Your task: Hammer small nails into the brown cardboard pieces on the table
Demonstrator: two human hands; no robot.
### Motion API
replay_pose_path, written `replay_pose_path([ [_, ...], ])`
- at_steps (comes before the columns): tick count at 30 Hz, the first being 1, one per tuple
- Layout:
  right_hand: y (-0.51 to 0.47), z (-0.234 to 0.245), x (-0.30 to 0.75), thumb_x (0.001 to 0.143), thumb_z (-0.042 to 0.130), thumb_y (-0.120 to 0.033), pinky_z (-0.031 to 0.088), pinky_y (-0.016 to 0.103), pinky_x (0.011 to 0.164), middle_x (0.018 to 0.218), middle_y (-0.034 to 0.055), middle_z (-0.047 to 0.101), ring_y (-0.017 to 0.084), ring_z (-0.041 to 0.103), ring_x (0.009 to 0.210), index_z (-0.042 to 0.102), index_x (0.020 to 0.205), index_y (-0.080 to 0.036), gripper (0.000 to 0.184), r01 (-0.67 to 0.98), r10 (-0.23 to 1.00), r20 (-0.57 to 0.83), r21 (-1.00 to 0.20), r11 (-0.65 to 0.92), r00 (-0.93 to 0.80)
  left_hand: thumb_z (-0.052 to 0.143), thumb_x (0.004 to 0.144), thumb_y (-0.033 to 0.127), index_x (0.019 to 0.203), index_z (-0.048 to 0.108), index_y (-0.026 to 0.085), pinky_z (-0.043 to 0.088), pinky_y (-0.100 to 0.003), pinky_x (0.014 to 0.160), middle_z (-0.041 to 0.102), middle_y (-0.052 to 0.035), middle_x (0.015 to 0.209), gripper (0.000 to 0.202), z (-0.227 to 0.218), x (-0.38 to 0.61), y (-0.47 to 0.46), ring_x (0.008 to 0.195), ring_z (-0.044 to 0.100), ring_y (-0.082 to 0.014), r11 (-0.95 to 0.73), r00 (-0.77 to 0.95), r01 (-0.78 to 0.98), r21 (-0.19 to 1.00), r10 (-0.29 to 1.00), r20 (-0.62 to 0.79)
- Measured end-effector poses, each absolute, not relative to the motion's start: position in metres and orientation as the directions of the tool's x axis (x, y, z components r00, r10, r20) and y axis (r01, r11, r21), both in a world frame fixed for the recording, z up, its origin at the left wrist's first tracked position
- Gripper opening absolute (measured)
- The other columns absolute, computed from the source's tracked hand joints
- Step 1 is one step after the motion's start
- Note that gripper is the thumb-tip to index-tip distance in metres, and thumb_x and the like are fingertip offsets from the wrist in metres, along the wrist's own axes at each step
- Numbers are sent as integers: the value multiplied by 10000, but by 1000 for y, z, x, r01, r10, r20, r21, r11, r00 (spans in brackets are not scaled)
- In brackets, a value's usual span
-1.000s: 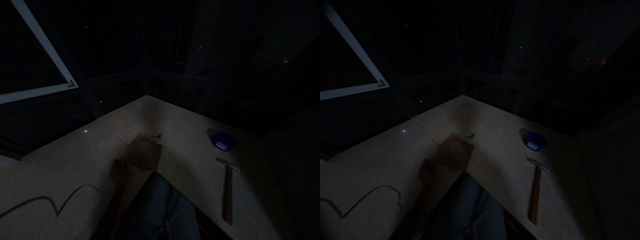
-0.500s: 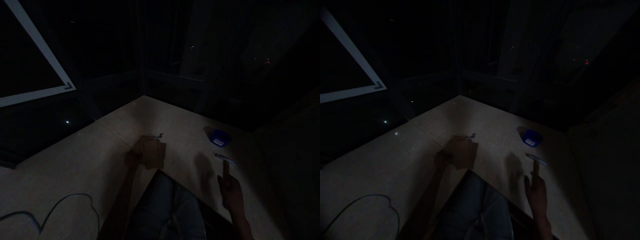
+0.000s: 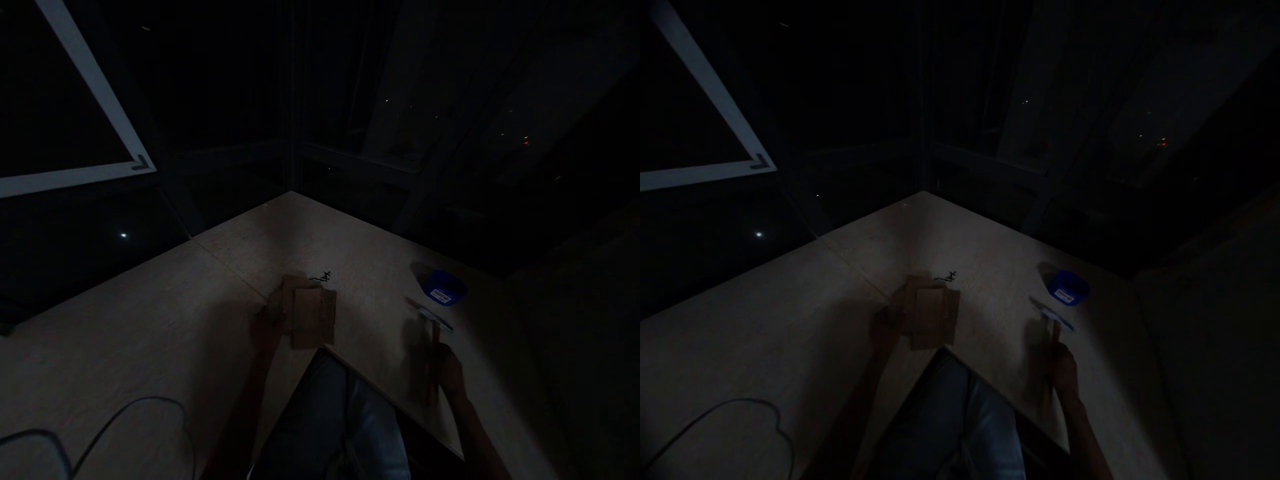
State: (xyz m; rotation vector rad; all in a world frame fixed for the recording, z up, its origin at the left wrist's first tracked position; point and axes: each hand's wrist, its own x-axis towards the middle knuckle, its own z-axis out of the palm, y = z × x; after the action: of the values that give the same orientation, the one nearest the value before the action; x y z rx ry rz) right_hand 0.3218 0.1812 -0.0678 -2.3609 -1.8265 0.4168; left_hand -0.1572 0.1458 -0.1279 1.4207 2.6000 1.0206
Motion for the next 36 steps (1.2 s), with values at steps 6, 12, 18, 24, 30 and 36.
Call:
replay_pose_path([
  [6, 197, -50, 192, 843, 440, -270, 499, 350, 854, 1056, 173, 689, 261, 652, 959, 630, 1088, -110, 350, 767, 970, 138, -595, 241, -198, 375, 929, 494, 1163, 634, 97, 496, -424, 937, 679, -206, 1122, 529, -147, -164, 142, 1049, 639, -305, 322, -648, 660, 678, 701, 298],
  [12, 226, -31, 73, 834, 523, -133, 453, 307, 956, 1199, 161, 663, 229, 621, 1073, 603, 1256, -119, 429, 738, 921, 36, -587, 333, -387, 389, 926, 460, 1123, 636, 135, 512, -437, 940, 684, -184, 1104, 454, -159, -173, 124, 1037, 650, -297, 197, -639, 632, 750, 680, 359],
  [18, 229, -45, 28, 907, 549, -218, 490, 316, 905, 1185, 160, 699, 247, 667, 1033, 595, 1298, -95, 413, 757, 890, -64, -555, 344, -452, 397, 917, 407, 1051, 654, 164, 533, -417, 880, 702, -151, 1038, 378, -154, -170, 124, 953, 670, -274, 192, -663, 603, 774, 660, 353],
  [24, 224, -49, 19, 943, 529, -291, 495, 319, 906, 1206, 181, 700, 264, 672, 1064, 616, 1305, -75, 430, 784, 880, -111, -516, 346, -461, 392, 915, 407, 1032, 652, 156, 535, -415, 860, 697, -159, 1030, 380, -154, -170, 125, 934, 670, -273, 167, -649, 614, 771, 663, 373],
  [30, 214, -43, 30, 976, 499, -401, 432, 365, 1041, 1408, 174, 568, 282, 569, 1243, 529, 1422, -146, 515, 787, 897, -29, -493, 372, -442, 359, 931, 399, 1037, 637, 158, 526, -411, 912, 694, -157, 1036, 382, -150, -168, 121, 972, 665, -265, 161, -681, 575, 802, 637, 361],
  [36, 214, -38, 29, 950, 530, -484, 480, 398, 1001, 1445, 218, 513, 304, 554, 1271, 485, 1440, -123, 610, 851, 932, -99, -450, 270, -348, 353, 930, 366, 1050, 640, 166, 520, -419, 945, 690, -160, 1066, 370, -141, -167, 119, 1015, 659, -267, 197, -694, 543, 816, 653, 304],
])
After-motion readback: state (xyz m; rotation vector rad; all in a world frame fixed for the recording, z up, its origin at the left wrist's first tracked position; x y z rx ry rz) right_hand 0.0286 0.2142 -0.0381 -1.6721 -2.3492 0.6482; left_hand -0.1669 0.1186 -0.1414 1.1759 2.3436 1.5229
